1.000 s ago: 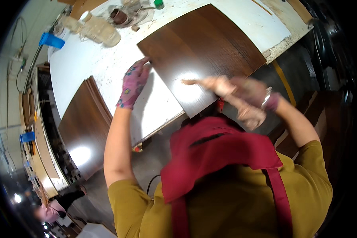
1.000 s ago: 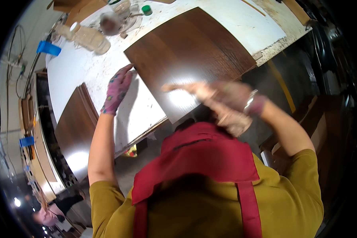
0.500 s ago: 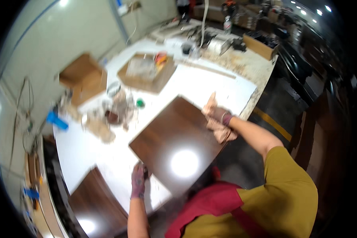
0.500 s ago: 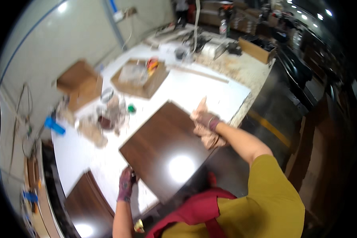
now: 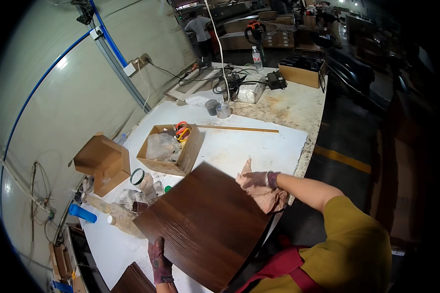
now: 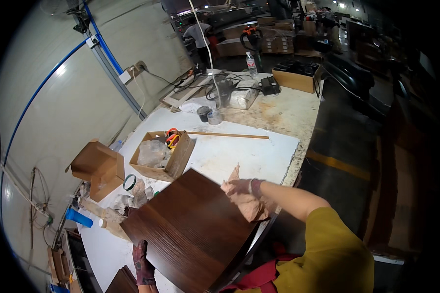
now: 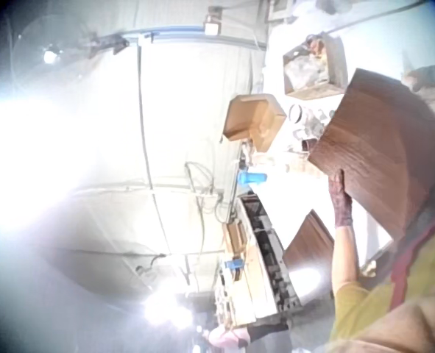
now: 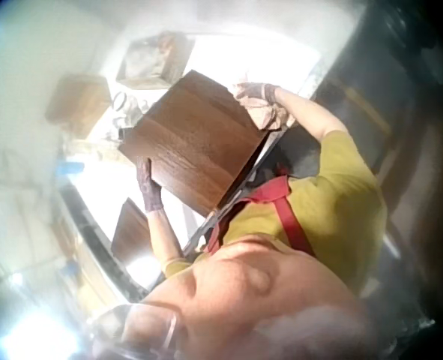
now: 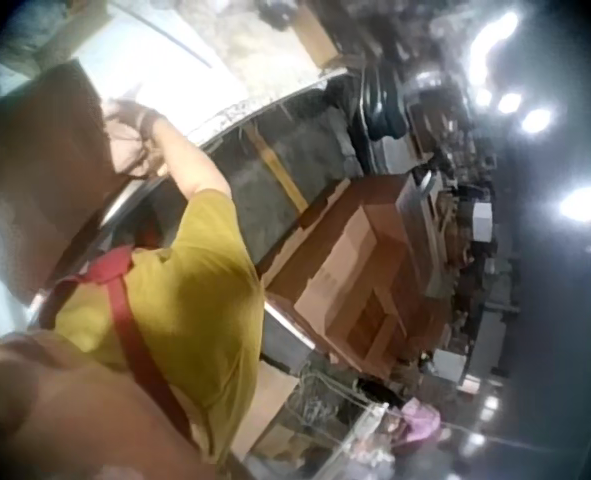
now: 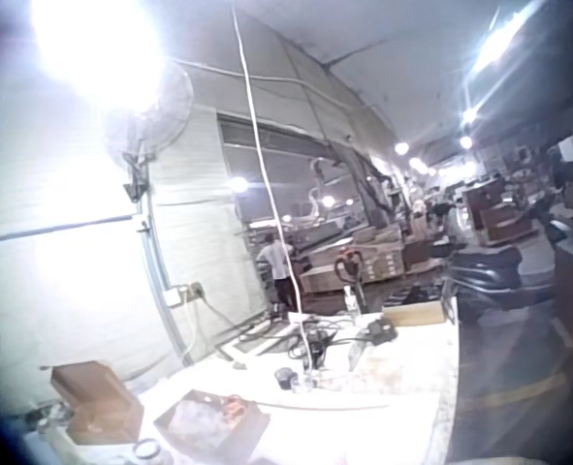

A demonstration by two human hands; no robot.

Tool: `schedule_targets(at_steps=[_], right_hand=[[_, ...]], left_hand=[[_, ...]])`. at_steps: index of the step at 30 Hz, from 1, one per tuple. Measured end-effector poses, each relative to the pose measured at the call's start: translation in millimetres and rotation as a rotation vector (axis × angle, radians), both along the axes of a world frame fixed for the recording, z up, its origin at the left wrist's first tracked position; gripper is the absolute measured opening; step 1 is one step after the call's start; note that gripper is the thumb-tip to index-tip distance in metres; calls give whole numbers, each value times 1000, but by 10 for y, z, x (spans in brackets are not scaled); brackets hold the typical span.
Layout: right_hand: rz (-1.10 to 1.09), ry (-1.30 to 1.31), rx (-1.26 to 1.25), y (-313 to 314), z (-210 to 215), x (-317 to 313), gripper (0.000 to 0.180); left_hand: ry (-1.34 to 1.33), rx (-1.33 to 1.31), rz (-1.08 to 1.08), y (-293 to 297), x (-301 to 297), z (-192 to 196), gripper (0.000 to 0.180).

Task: The person wipes down wooden panels with a cloth and moves them to a stack.

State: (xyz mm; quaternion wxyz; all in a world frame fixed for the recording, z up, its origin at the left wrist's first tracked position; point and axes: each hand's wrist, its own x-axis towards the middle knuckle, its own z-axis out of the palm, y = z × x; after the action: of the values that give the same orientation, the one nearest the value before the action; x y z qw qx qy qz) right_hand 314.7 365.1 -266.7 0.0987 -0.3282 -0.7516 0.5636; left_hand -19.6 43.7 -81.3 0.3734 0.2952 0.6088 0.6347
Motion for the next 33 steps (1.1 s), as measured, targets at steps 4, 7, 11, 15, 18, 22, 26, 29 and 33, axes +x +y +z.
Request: schedule_targets(at_steps=[4, 7, 11, 15, 18, 22, 26, 29, 33], right_hand=[[172, 471, -440, 160, 607, 180, 10], [232, 398, -72, 250, 1087, 363, 12], [27, 373, -321, -53, 1794, 262, 22], [-71, -96, 777, -154, 1527, -169, 40], [-96, 171, 561, -216, 1306, -240, 45], [-154, 159, -12, -360, 1054, -337, 55], [-250, -297, 319, -7, 405, -479, 75], [20, -451, 824, -60, 593, -356, 61], [-473, -150, 409, 182, 1204, -86, 44]], left_hand=[[239, 130, 114, -43, 335, 481, 33], [450, -1, 100, -248, 199, 808, 16], [1688, 29, -85, -653, -233, 717, 11], [761, 22, -114, -716, -30, 251, 25], [1293, 28, -201, -775, 55, -99, 44], [1350, -6, -326, -772, 46, -572, 57], [1433, -72, -315, -954, 19, -849, 54], [1481, -183, -421, -936, 38, -860, 51], [1396, -398, -612, -1036, -80, -809, 47]])
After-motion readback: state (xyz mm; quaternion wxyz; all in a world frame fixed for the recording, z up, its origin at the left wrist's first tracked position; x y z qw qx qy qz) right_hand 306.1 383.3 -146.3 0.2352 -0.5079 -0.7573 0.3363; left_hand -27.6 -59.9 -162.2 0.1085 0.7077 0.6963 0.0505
